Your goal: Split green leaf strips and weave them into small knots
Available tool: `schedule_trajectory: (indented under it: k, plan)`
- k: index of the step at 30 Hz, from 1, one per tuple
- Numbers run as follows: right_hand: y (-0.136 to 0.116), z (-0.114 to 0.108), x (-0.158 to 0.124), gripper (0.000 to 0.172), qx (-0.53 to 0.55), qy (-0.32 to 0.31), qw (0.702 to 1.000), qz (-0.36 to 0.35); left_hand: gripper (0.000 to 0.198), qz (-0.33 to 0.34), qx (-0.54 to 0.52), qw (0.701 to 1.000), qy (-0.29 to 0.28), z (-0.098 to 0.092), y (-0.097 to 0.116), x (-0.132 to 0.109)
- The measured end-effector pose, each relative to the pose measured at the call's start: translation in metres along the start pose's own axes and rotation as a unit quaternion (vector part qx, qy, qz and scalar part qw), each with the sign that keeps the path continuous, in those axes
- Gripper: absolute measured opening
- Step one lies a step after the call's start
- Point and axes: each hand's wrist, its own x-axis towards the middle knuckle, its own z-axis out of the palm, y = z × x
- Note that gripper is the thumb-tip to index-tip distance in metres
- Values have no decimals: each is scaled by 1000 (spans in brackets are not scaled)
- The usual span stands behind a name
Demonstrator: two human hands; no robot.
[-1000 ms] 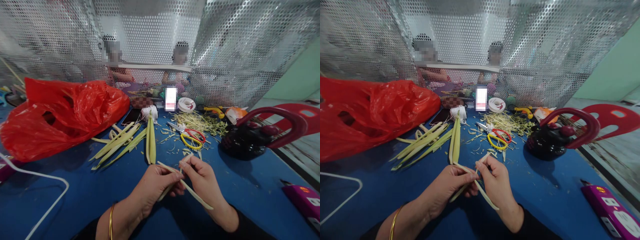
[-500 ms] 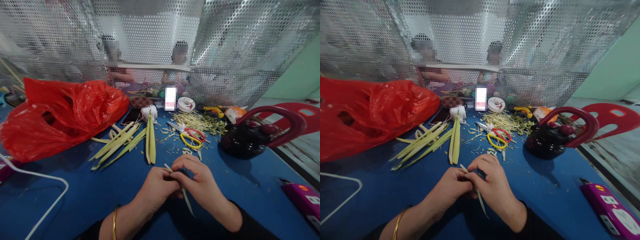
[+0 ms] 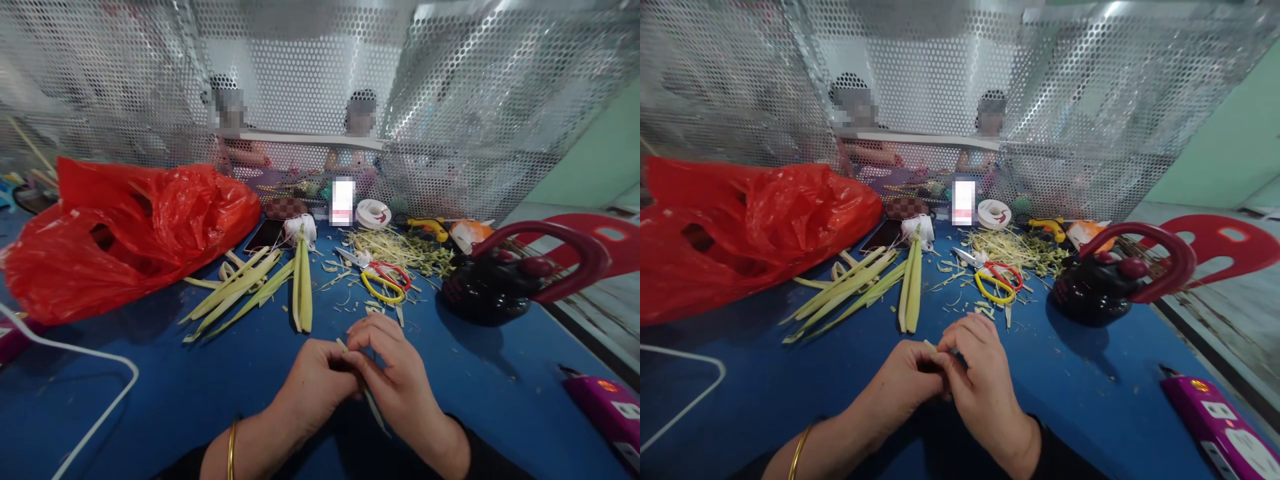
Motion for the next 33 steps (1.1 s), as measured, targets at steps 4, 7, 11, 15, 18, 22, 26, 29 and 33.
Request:
schedule_trajectory:
  k: [4, 7, 11, 15, 18, 22, 26, 29, 33]
  plan:
    - [-1, 3, 0, 14, -3, 0, 1000, -12, 14, 8, 18, 1000, -1, 1, -3, 2]
    - [1, -2, 1, 9, -23, 19, 1000, -8, 11, -5, -28, 1000, 1, 0, 0, 2]
    - [6, -16, 2, 20, -50, 93, 993, 54, 28, -23, -140, 989, 47, -7, 8, 1]
    - [7, -20, 3, 15, -53, 85, 991, 88, 41, -27, -210, 975, 69, -14, 13, 1]
    - [6, -16, 3, 9, -77, 42, 995, 54, 40, -26, -220, 973, 65, -15, 13, 1]
    - [6, -13, 0, 10, -88, 30, 995, 27, 34, -11, -204, 976, 81, -11, 10, 0]
    - [5, -13, 1, 13, -84, 8, 996, 15, 24, 16, -170, 981, 91, -8, 7, 1]
    - [2, -13, 2, 17, -86, -8, 996, 12, 19, 25, -166, 981, 95, -8, 4, 2]
    - [1, -14, 2, 19, -79, -15, 997, 22, 17, 26, -174, 978, 114, -8, 4, 2]
